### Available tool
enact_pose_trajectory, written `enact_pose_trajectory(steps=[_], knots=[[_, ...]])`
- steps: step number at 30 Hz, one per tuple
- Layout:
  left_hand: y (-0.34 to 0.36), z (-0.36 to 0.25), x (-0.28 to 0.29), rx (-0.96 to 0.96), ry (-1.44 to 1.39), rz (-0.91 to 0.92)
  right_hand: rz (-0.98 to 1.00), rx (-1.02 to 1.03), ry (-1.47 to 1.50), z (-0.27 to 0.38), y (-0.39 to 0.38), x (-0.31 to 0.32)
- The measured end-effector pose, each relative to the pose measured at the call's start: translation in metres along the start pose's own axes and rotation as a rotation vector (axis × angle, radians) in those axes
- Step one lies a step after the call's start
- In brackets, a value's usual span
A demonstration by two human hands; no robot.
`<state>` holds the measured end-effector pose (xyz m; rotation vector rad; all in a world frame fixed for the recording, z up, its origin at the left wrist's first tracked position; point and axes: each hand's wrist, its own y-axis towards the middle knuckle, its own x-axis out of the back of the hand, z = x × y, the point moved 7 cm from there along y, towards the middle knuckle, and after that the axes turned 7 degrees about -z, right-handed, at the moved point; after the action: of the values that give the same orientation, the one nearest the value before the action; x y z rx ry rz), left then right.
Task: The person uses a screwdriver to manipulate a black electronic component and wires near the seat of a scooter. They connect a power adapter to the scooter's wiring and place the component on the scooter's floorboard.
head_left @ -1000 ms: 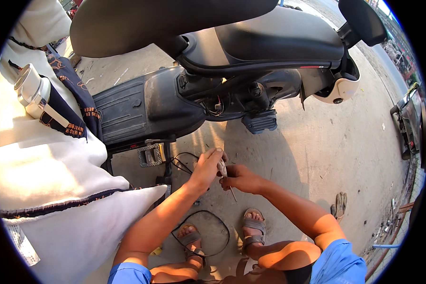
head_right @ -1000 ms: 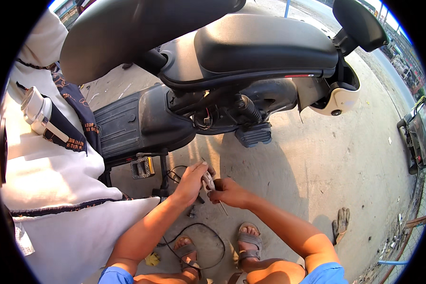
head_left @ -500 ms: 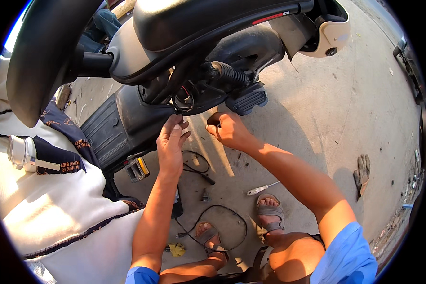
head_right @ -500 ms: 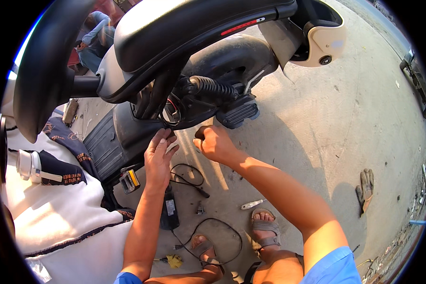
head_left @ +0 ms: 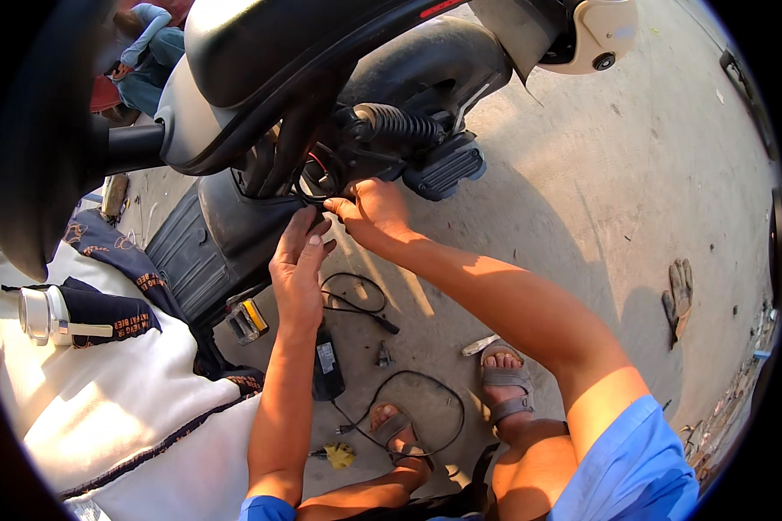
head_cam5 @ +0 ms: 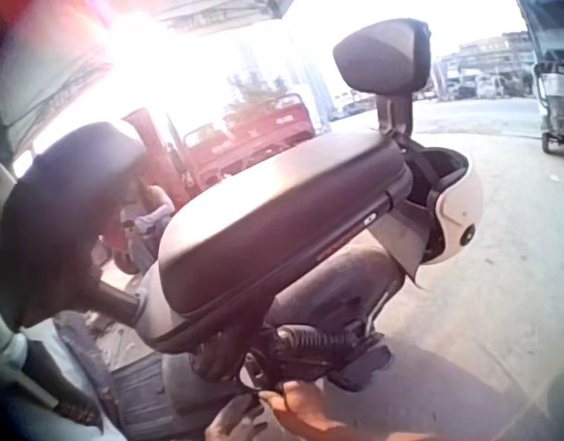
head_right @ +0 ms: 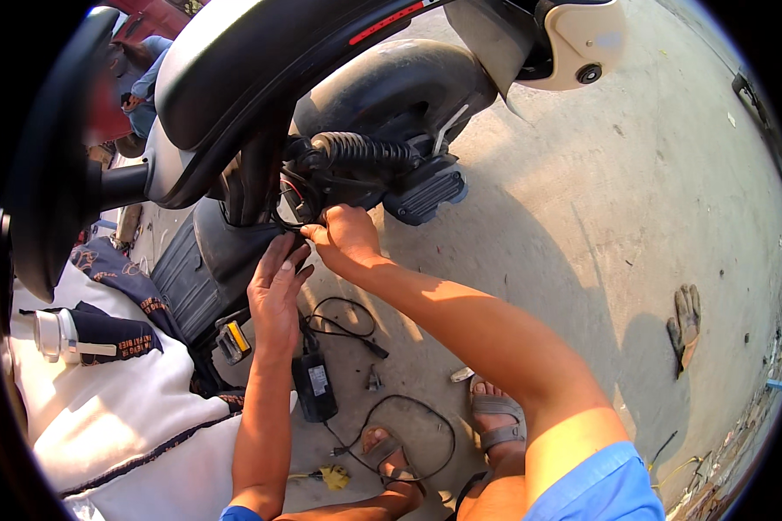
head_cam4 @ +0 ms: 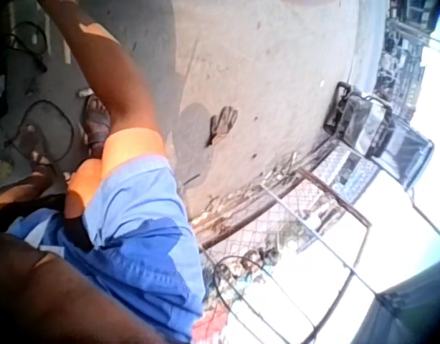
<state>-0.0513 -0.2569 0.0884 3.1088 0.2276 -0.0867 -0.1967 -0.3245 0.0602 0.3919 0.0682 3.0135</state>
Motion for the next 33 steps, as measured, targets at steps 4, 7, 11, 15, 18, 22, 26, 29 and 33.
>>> enact_pose_trajectory(steps=[4,7,11,15,18,22,26,29,33], knots=[[0.0,0.002,-0.001,-0.004,-0.043,0.029,0.064,-0.164,0.146,-0.001,-0.003,-0.01],[0.0,-0.001,-0.005,-0.023,-0.069,0.066,0.03,-0.141,0.219,0.009,-0.002,-0.004],[0.001,-0.002,-0.013,-0.037,-0.069,0.085,-0.109,0.07,0.144,0.022,0.007,0.008],[0.003,-0.001,-0.014,-0.034,-0.051,0.103,-0.252,0.259,0.063,0.032,0.008,0.004],[0.002,-0.001,-0.012,-0.025,-0.06,0.062,-0.224,0.234,0.001,0.035,0.013,-0.001],[0.003,-0.001,-0.015,-0.054,-0.035,0.07,-0.195,0.242,-0.118,0.035,0.019,-0.007],[0.001,0.001,-0.008,-0.076,0.0,0.057,-0.23,0.222,-0.057,0.035,0.019,-0.01],[-0.004,0.005,-0.008,-0.067,0.054,0.07,-0.276,0.326,-0.006,0.036,0.019,-0.003],[-0.008,0.016,-0.001,-0.015,0.098,0.06,-0.219,0.229,0.132,0.029,0.019,-0.003]])
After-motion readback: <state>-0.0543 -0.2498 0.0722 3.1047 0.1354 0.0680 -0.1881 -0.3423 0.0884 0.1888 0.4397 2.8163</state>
